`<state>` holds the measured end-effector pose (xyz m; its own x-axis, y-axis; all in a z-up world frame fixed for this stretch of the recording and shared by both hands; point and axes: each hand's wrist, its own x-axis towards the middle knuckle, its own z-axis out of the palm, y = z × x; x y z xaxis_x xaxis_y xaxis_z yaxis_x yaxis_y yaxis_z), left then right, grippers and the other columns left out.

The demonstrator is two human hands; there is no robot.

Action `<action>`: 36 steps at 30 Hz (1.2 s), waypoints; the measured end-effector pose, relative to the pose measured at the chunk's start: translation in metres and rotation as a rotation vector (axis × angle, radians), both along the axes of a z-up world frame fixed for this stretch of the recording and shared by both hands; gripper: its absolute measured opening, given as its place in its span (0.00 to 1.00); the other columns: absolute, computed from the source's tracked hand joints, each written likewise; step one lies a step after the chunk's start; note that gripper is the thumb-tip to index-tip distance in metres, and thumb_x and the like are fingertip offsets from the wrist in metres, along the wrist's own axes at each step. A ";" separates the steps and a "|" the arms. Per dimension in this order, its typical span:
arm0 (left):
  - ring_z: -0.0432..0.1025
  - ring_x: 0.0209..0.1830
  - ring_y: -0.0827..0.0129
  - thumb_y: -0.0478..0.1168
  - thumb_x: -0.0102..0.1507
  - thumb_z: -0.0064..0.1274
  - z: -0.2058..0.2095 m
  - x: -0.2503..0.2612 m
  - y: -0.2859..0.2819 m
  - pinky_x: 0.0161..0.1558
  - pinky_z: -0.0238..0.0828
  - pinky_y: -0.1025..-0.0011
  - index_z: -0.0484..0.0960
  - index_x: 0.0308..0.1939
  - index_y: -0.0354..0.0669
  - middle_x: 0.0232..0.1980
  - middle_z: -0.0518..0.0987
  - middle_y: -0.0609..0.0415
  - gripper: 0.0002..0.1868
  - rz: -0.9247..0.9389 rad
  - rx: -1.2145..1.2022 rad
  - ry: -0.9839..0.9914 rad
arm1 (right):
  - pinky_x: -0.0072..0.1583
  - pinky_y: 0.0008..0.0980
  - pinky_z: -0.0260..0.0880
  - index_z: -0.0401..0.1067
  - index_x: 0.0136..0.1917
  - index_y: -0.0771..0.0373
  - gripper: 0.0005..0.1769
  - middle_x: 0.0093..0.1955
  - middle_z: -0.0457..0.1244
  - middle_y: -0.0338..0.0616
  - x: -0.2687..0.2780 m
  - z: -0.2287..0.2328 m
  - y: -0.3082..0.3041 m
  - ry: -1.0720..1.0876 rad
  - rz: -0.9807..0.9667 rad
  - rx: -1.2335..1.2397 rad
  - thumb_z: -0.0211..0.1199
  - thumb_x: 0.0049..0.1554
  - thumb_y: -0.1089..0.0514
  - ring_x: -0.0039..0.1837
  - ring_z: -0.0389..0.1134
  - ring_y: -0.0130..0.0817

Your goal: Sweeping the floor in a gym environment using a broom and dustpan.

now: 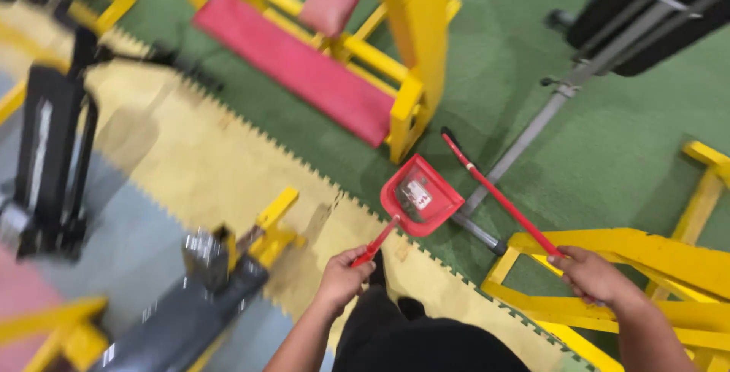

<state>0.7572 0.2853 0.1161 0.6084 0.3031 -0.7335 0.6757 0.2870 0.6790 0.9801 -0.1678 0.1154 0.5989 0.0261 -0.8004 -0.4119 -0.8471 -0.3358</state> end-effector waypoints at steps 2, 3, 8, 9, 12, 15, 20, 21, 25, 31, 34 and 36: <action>0.68 0.20 0.80 0.36 0.60 0.61 -0.002 0.027 0.012 0.21 0.65 0.77 0.83 0.59 0.41 0.27 0.78 0.62 0.22 -0.052 -0.007 -0.044 | 0.28 0.35 0.53 0.65 0.74 0.60 0.36 0.34 0.58 0.44 -0.009 0.000 0.010 0.040 -0.185 0.103 0.61 0.58 0.42 0.26 0.54 0.32; 0.68 0.20 0.80 0.36 0.60 0.61 -0.003 0.040 0.014 0.21 0.65 0.77 0.83 0.59 0.41 0.27 0.78 0.62 0.22 -0.081 -0.012 -0.038 | 0.28 0.35 0.53 0.65 0.74 0.60 0.36 0.34 0.58 0.44 -0.012 -0.004 0.011 0.044 -0.214 0.099 0.61 0.58 0.42 0.26 0.54 0.32; 0.63 0.18 0.76 0.36 0.61 0.59 -0.037 0.105 0.017 0.20 0.60 0.77 0.82 0.61 0.42 0.25 0.74 0.58 0.23 -0.112 -0.107 -0.079 | 0.30 0.32 0.53 0.65 0.72 0.59 0.30 0.34 0.57 0.39 -0.022 -0.012 0.041 0.044 -0.493 0.239 0.59 0.60 0.48 0.28 0.53 0.28; 0.63 0.18 0.76 0.36 0.61 0.59 -0.039 0.117 0.015 0.20 0.60 0.77 0.82 0.61 0.42 0.25 0.74 0.58 0.23 -0.129 -0.114 -0.071 | 0.30 0.32 0.53 0.65 0.72 0.59 0.30 0.34 0.57 0.39 -0.026 -0.011 0.047 0.048 -0.512 0.232 0.59 0.60 0.48 0.28 0.53 0.28; 0.65 0.21 0.78 0.35 0.62 0.58 -0.050 0.148 -0.001 0.21 0.63 0.77 0.81 0.60 0.40 0.29 0.76 0.60 0.22 -0.117 -0.144 -0.112 | 0.29 0.31 0.52 0.66 0.71 0.60 0.28 0.33 0.55 0.36 -0.028 -0.004 0.058 0.067 -0.638 0.407 0.58 0.60 0.50 0.27 0.52 0.27; 0.68 0.23 0.80 0.34 0.62 0.58 -0.059 0.187 -0.014 0.23 0.65 0.77 0.80 0.60 0.38 0.32 0.78 0.61 0.21 -0.086 -0.151 -0.107 | 0.29 0.30 0.51 0.64 0.75 0.50 0.29 0.32 0.54 0.36 -0.013 0.004 0.062 0.059 -0.677 0.401 0.59 0.61 0.49 0.27 0.51 0.26; 0.68 0.22 0.79 0.34 0.62 0.57 -0.092 0.234 -0.036 0.22 0.65 0.76 0.80 0.60 0.38 0.32 0.78 0.60 0.21 -0.024 -0.147 -0.134 | 0.28 0.30 0.53 0.64 0.74 0.60 0.31 0.33 0.56 0.36 0.031 -0.011 0.040 0.017 -0.651 0.478 0.60 0.58 0.54 0.26 0.52 0.26; 0.68 0.22 0.79 0.34 0.62 0.57 -0.096 0.248 -0.041 0.22 0.65 0.76 0.80 0.60 0.38 0.32 0.78 0.60 0.21 -0.019 -0.147 -0.136 | 0.28 0.30 0.53 0.64 0.74 0.60 0.31 0.33 0.56 0.36 0.047 -0.012 0.038 0.017 -0.645 0.478 0.60 0.58 0.54 0.26 0.52 0.26; 0.66 0.20 0.78 0.34 0.62 0.56 -0.123 0.296 -0.063 0.21 0.63 0.76 0.80 0.60 0.39 0.29 0.76 0.58 0.21 0.046 -0.097 -0.090 | 0.29 0.31 0.54 0.64 0.74 0.59 0.32 0.32 0.56 0.37 0.109 -0.029 0.025 0.044 -0.550 0.396 0.61 0.57 0.53 0.27 0.54 0.27; 0.65 0.19 0.77 0.36 0.62 0.55 -0.171 0.374 -0.103 0.21 0.63 0.76 0.79 0.61 0.40 0.27 0.74 0.59 0.21 0.114 -0.074 -0.018 | 0.29 0.32 0.55 0.61 0.74 0.61 0.34 0.32 0.56 0.39 0.210 -0.045 0.013 0.078 -0.517 0.365 0.64 0.58 0.53 0.27 0.55 0.28; 0.65 0.18 0.77 0.36 0.62 0.55 -0.192 0.400 -0.120 0.20 0.62 0.75 0.80 0.61 0.39 0.26 0.74 0.59 0.22 0.154 -0.056 0.012 | 0.29 0.30 0.56 0.61 0.75 0.60 0.34 0.32 0.56 0.36 0.247 -0.046 0.007 0.113 -0.537 0.425 0.64 0.57 0.54 0.27 0.54 0.26; 0.65 0.18 0.77 0.36 0.63 0.56 -0.197 0.422 -0.129 0.21 0.62 0.75 0.80 0.61 0.37 0.27 0.75 0.59 0.22 0.173 -0.045 0.018 | 0.29 0.30 0.57 0.61 0.75 0.58 0.35 0.32 0.55 0.35 0.268 -0.046 0.006 0.126 -0.560 0.495 0.64 0.56 0.55 0.27 0.54 0.25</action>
<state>1.1789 0.1565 -0.0809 0.5369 0.3689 -0.7587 0.6254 0.4295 0.6514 1.2486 -0.1618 0.0693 0.5332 0.1195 -0.8375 -0.7965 -0.2626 -0.5446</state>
